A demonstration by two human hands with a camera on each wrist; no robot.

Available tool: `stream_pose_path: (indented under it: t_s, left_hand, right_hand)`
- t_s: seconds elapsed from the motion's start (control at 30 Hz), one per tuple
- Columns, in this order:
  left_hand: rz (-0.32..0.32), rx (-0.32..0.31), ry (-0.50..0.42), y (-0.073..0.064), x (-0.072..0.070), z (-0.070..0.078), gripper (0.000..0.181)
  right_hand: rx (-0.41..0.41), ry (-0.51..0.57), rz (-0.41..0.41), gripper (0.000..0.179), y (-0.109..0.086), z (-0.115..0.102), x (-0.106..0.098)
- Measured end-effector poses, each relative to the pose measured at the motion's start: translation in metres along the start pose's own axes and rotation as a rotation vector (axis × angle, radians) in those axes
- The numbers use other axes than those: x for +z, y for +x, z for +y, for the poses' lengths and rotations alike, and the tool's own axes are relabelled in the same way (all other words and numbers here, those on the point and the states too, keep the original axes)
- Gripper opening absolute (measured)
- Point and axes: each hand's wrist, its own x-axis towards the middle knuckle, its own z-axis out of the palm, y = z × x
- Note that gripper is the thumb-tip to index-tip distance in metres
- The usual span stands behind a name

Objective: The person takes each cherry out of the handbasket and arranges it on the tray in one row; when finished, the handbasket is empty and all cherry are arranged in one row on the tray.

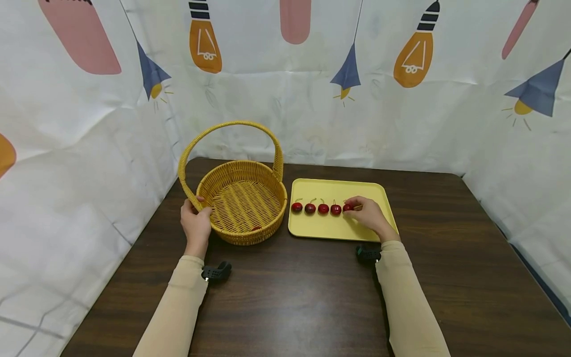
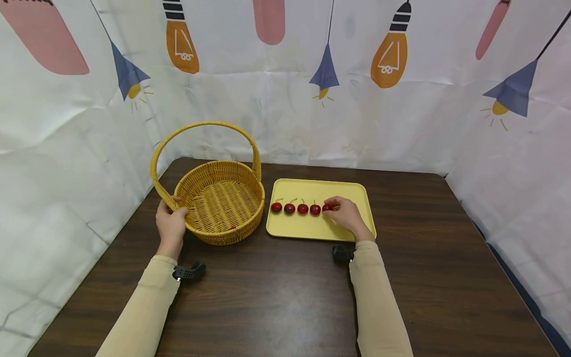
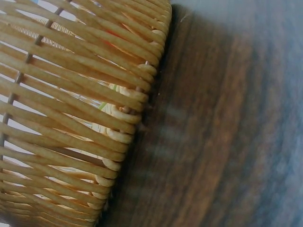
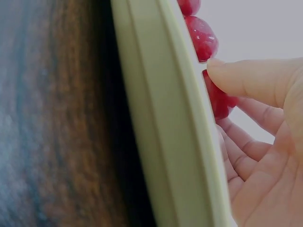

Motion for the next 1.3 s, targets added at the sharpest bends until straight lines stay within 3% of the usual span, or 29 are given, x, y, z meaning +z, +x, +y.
stream_pose_path:
  t_s: [0.6,0.8,0.93,1.07,1.2,1.3]
  left_hand:
    - [-0.005,-0.017,0.002,0.002,0.0,-0.002,0.032]
    - [-0.005,-0.02,-0.009,0.002,0.001,-0.001,0.033]
    - [-0.004,-0.024,-0.01,0.002,0.002,-0.001,0.033]
    - [-0.002,-0.023,-0.007,0.003,0.001,-0.002,0.032]
    - [0.008,-0.018,-0.001,0.004,0.0,-0.002,0.03]
    - [0.011,-0.017,0.004,0.004,0.001,-0.002,0.03]
  right_hand:
    - [0.021,0.015,-0.012,0.039,0.001,0.003,0.0]
    - [0.014,0.078,-0.024,0.044,0.001,0.005,-0.005]
    - [0.0,0.134,0.043,0.041,0.0,0.006,-0.009]
    - [-0.013,0.107,0.193,0.036,0.002,0.0,-0.006]
    - [-0.058,0.067,0.327,0.029,0.005,-0.02,0.008]
    - [-0.122,0.074,0.363,0.024,0.004,-0.037,0.021]
